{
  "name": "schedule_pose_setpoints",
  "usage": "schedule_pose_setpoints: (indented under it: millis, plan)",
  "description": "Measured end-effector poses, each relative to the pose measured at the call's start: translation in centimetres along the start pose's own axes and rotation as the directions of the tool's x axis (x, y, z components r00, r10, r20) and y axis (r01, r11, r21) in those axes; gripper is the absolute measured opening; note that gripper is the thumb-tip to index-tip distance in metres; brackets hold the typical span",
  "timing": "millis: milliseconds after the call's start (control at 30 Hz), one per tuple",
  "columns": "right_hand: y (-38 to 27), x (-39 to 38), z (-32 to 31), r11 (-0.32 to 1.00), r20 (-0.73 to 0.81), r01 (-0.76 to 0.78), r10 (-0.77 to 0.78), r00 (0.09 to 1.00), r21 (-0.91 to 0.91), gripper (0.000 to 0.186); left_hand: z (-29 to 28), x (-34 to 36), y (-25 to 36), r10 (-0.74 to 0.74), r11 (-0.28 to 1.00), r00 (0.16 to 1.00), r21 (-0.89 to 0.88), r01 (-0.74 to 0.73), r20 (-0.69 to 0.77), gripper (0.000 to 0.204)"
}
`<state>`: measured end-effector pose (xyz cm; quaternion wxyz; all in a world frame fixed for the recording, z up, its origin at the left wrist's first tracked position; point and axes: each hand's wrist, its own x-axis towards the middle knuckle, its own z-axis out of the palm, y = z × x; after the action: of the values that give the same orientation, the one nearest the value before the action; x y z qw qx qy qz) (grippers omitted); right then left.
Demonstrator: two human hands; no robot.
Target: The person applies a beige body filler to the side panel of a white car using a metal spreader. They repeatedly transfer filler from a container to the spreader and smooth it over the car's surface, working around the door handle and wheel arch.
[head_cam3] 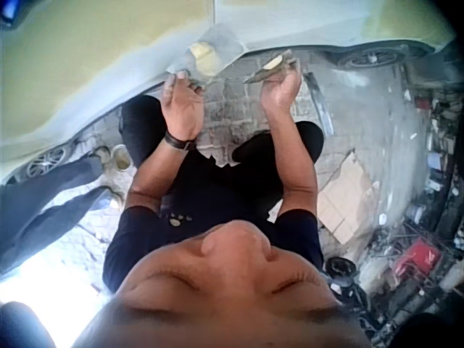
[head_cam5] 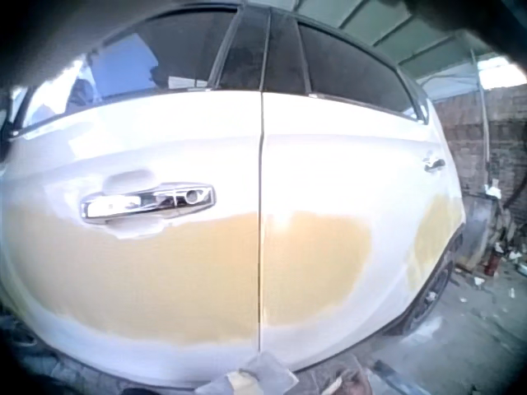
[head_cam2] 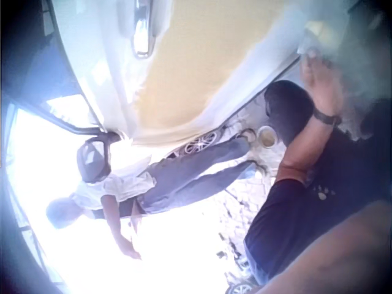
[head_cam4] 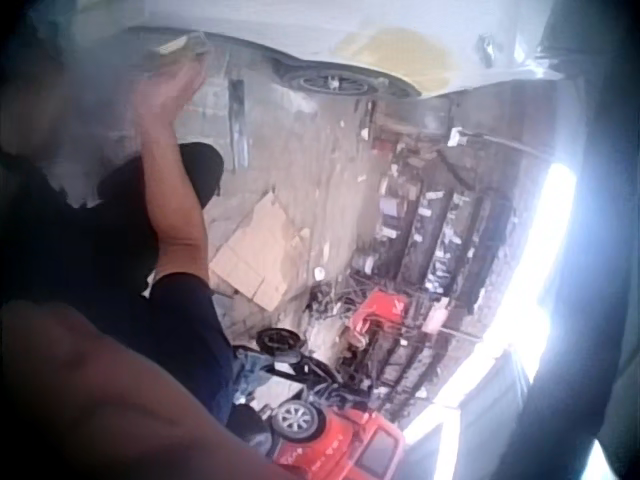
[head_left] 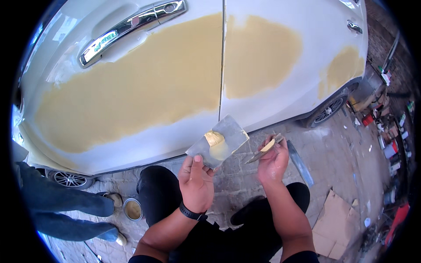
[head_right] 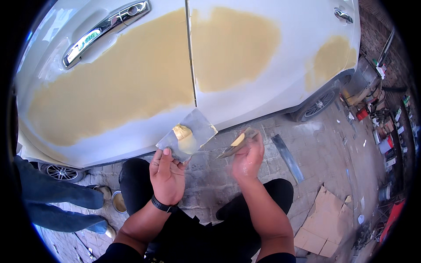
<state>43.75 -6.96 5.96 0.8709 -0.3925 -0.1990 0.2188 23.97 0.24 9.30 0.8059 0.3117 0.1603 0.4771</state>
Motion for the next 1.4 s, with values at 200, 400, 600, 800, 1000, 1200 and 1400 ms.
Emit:
schedule_pose_setpoints:
  millis: [200, 400, 600, 800, 1000, 1200, 1400]
  plan:
    - [-2.9, -0.3, 1.0, 0.985, 0.024, -0.173, 0.173, 0.985, 0.02, 0.032, -3.1, 0.2, -1.0, 0.157, 0.929, 0.983, 0.324, -0.181, 0.097, 0.026]
    - [-3.0, 0.3, 1.1, 0.973, -0.017, -0.23, 0.231, 0.973, 0.021, 0.027, -2.8, -0.7, -1.2, 0.184, 0.872, 0.974, 0.436, -0.222, 0.13, 0.028]
    - [-2.2, 0.2, 1.0, 0.985, -0.087, -0.167, 0.163, 0.983, -0.046, 0.015, -3.0, -1.0, -1.8, 0.174, 0.855, 0.977, 0.473, -0.212, 0.123, 0.028]
    - [-1.5, -0.7, 0.7, 0.934, -0.059, -0.113, 0.098, 0.993, -0.338, 0.012, -4.0, -1.0, -1.9, 0.184, 0.631, 0.959, 0.722, -0.283, 0.215, 0.024]
    - [-1.2, -2.6, 1.8, 0.887, 0.111, -0.034, 0.096, 0.989, -0.46, 0.011, -1.3, -0.8, 0.1, 0.058, 0.416, 0.932, 0.84, -0.349, 0.358, 0.033]
    - [-1.1, -2.4, 1.5, 0.889, 0.186, -0.003, 0.1, 0.977, -0.457, 0.013, -1.4, -0.6, 0.5, -0.096, 0.301, 0.888, 0.864, -0.404, 0.449, 0.036]
    - [-3.5, -2.4, 2.4, 0.915, 0.21, 0.216, -0.15, 0.966, -0.341, 0.012, -2.4, -0.6, -0.1, -0.221, 0.352, 0.851, 0.853, -0.385, 0.476, 0.017]
